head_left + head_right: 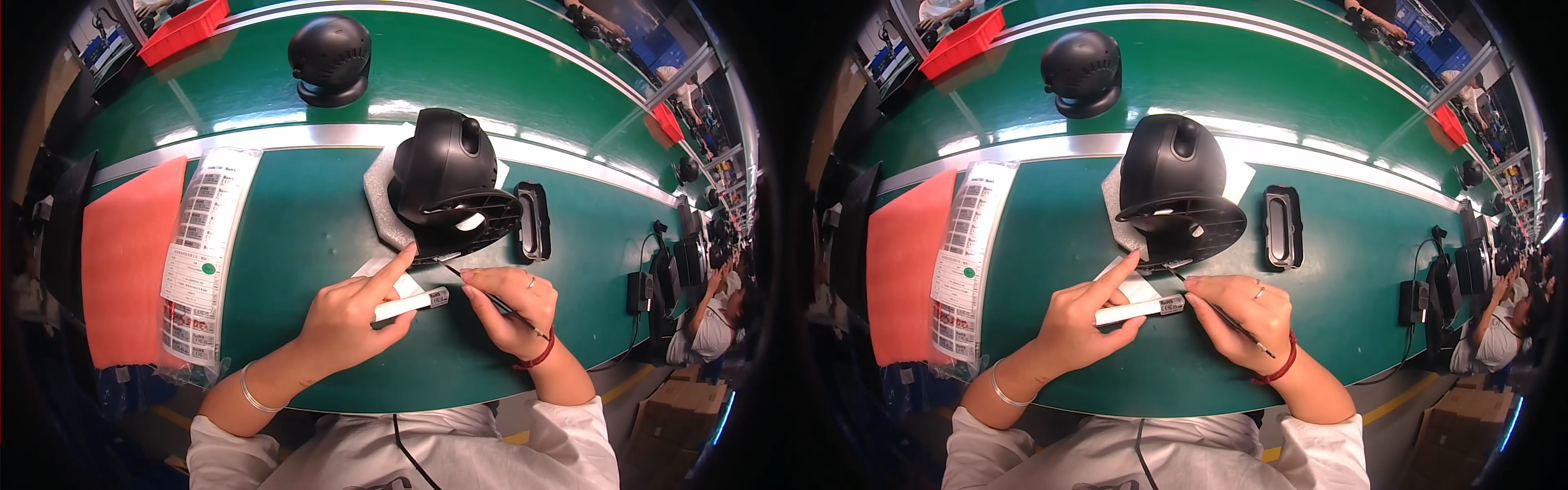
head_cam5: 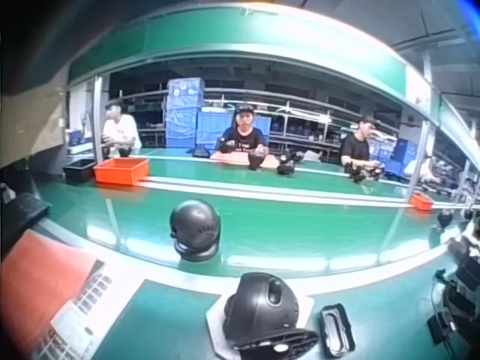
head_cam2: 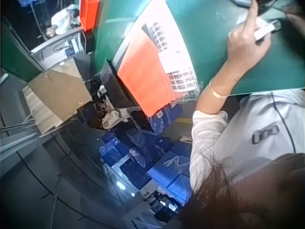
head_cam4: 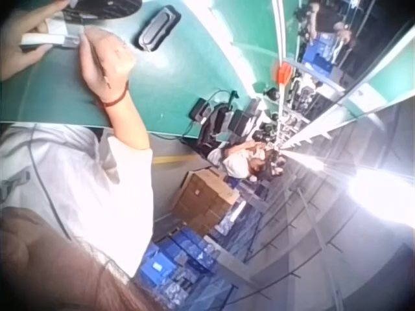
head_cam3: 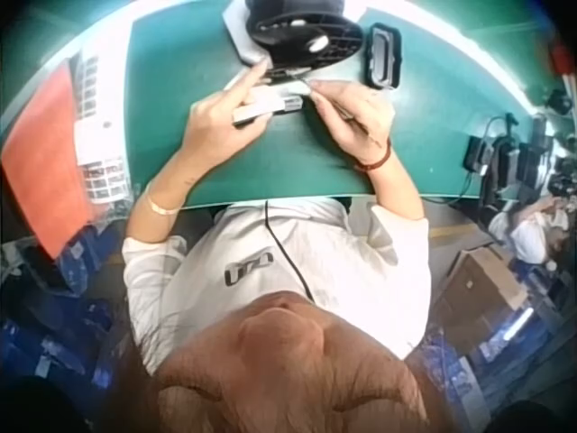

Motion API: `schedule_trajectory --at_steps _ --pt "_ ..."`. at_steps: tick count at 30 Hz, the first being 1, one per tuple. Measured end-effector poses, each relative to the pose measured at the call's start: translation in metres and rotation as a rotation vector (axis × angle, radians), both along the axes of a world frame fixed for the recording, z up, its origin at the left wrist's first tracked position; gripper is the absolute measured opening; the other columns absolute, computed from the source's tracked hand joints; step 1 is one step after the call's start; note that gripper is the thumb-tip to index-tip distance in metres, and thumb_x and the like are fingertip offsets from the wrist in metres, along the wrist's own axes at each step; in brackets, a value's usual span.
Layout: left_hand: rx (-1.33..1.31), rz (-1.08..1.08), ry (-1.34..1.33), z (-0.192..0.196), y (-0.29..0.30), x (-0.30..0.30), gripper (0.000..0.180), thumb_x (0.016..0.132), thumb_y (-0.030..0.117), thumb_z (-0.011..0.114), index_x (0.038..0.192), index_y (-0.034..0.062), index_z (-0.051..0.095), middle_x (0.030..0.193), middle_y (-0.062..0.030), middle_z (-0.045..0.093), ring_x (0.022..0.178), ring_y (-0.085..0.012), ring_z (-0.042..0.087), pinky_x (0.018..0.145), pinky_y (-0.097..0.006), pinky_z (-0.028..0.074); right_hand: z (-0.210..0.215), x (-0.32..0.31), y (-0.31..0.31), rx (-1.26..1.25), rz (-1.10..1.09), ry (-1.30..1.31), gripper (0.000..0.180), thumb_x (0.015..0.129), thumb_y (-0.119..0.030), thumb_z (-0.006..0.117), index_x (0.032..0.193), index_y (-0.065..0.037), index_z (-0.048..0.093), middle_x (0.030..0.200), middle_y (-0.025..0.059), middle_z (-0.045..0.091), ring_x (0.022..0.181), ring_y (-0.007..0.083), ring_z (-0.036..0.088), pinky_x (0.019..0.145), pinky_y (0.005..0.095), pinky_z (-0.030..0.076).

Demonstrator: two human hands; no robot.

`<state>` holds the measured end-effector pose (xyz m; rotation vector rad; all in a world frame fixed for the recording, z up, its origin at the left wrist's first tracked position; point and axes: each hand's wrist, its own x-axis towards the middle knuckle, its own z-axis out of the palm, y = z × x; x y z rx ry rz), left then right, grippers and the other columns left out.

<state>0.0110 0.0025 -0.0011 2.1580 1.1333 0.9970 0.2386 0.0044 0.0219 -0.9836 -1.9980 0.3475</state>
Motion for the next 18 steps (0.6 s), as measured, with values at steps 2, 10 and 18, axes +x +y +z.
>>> schedule_trajectory --at_steps 2,10,18 --pt "-0.003 -0.002 -0.004 0.0 0.0 0.0 0.069 0.071 0.008 0.074 0.137 0.0068 0.051 0.069 -0.0017 0.064 0.06 -0.018 0.063 0.058 -0.031 0.052 0.001 -0.001 -0.001 -0.023 -0.007 0.005 0.018 0.07 0.009 0.073 0.085 0.002 0.068 0.085 0.0124 0.071 0.072 0.023 0.07 0.065 0.0283 0.055" --pt "0.005 0.006 -0.011 0.001 0.001 0.001 0.066 0.072 0.007 0.072 0.135 0.0065 0.052 0.069 -0.0031 0.063 0.06 -0.0196 0.063 0.058 -0.032 0.052 0.012 0.005 -0.001 0.017 0.031 0.015 0.015 0.069 0.009 0.065 0.083 0.002 0.066 0.082 0.0102 0.069 0.07 0.0224 0.068 0.066 0.0276 0.054" --pt "-0.025 0.0 -0.03 -0.003 -0.001 -0.001 0.066 0.074 0.011 0.072 0.137 0.0083 0.051 0.071 -0.0046 0.066 0.062 -0.022 0.064 0.058 -0.034 0.052 0.003 -0.004 0.005 0.134 -0.034 -0.413 0.021 0.068 -0.001 0.069 0.089 -0.005 0.067 0.059 0.001 0.048 0.046 0.0177 0.051 0.043 0.0308 0.041"
